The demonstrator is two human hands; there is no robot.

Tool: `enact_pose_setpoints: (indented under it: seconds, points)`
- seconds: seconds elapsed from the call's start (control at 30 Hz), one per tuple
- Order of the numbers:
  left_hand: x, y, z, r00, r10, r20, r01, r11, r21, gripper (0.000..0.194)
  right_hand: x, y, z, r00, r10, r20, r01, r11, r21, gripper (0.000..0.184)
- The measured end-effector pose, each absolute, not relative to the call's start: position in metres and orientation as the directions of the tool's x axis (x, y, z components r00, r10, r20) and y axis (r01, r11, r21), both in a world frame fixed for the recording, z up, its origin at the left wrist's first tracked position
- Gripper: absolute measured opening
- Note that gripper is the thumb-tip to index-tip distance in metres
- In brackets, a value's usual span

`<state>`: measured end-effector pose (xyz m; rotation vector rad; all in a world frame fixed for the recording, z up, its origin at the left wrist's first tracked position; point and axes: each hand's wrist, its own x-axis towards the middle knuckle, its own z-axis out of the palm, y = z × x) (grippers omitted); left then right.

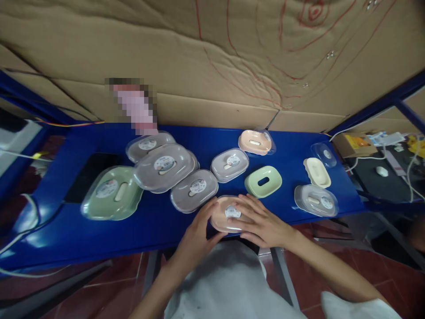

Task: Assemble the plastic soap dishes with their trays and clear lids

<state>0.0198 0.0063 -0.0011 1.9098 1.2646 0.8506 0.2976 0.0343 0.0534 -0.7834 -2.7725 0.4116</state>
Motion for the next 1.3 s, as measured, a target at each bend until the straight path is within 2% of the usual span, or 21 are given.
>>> enact_pose_setpoints:
  seconds: [0.17,0.3,0.4,0.53,0.63,0.73,0.83,0.93,1.0,1.07,1.13,1.23,1.3]
  points:
    - [0.019,0.004,0.002,0.288,0.952,0.100,0.497,-0.238,0.835,0.082,0.297,0.050,0.055,-0.885,0.450,0.116,0.424,0.884,-0.197,0.063]
    - [0.020,0.006,0.004,0.291,0.950,0.112,0.504,-0.253,0.826,0.081,0.293,0.046,0.046,-0.873,0.468,0.138,0.448,0.881,-0.150,0.065]
    - [0.020,0.004,0.003,0.292,0.935,0.200,0.495,-0.327,0.805,0.077,0.296,0.041,0.048,-0.845,0.497,0.197,0.484,0.868,-0.113,0.065]
    - [0.018,-0.002,0.000,0.207,0.895,0.395,0.479,-0.444,0.757,0.073,0.307,0.064,0.083,-0.837,0.456,0.303,0.433,0.890,-0.145,0.073]
    - [0.020,-0.003,0.001,0.143,0.908,0.395,0.508,-0.410,0.758,0.068,0.300,0.127,0.109,-0.739,0.535,0.410,0.506,0.842,-0.186,0.073]
    - [0.025,0.000,0.003,0.181,0.911,0.372,0.544,-0.408,0.734,0.056,0.275,0.214,0.111,-0.743,0.592,0.313,0.552,0.806,-0.214,0.058]
    - [0.028,0.001,0.003,0.208,0.894,0.397,0.574,-0.440,0.691,0.043,0.248,0.281,0.099,-0.765,0.615,0.193,0.573,0.786,-0.233,0.058]
    - [0.024,-0.003,0.000,0.209,0.880,0.428,0.600,-0.460,0.654,0.037,0.243,0.300,0.095,-0.757,0.644,0.110,0.611,0.757,-0.232,0.052]
    - [0.023,-0.004,0.001,0.234,0.872,0.430,0.617,-0.475,0.627,0.035,0.258,0.291,0.097,-0.734,0.666,0.135,0.629,0.741,-0.236,0.051]
    - [0.027,-0.001,0.005,0.307,0.855,0.417,0.627,-0.512,0.587,0.034,0.287,0.274,0.098,-0.642,0.741,0.195,0.708,0.671,-0.219,0.053]
    - [0.040,0.007,0.013,0.429,0.814,0.392,0.616,-0.581,0.531,0.039,0.321,0.258,0.093,-0.452,0.868,0.207,0.856,0.487,-0.174,0.060]
    - [0.075,0.028,0.025,0.608,0.716,0.344,0.580,-0.696,0.423,0.062,0.370,0.240,0.075,-0.185,0.978,0.100,0.972,0.197,-0.126,0.076]
    - [0.100,0.043,0.029,0.664,0.675,0.322,0.573,-0.735,0.362,0.073,0.397,0.234,0.063,-0.141,0.990,0.029,0.981,0.144,-0.127,0.072]
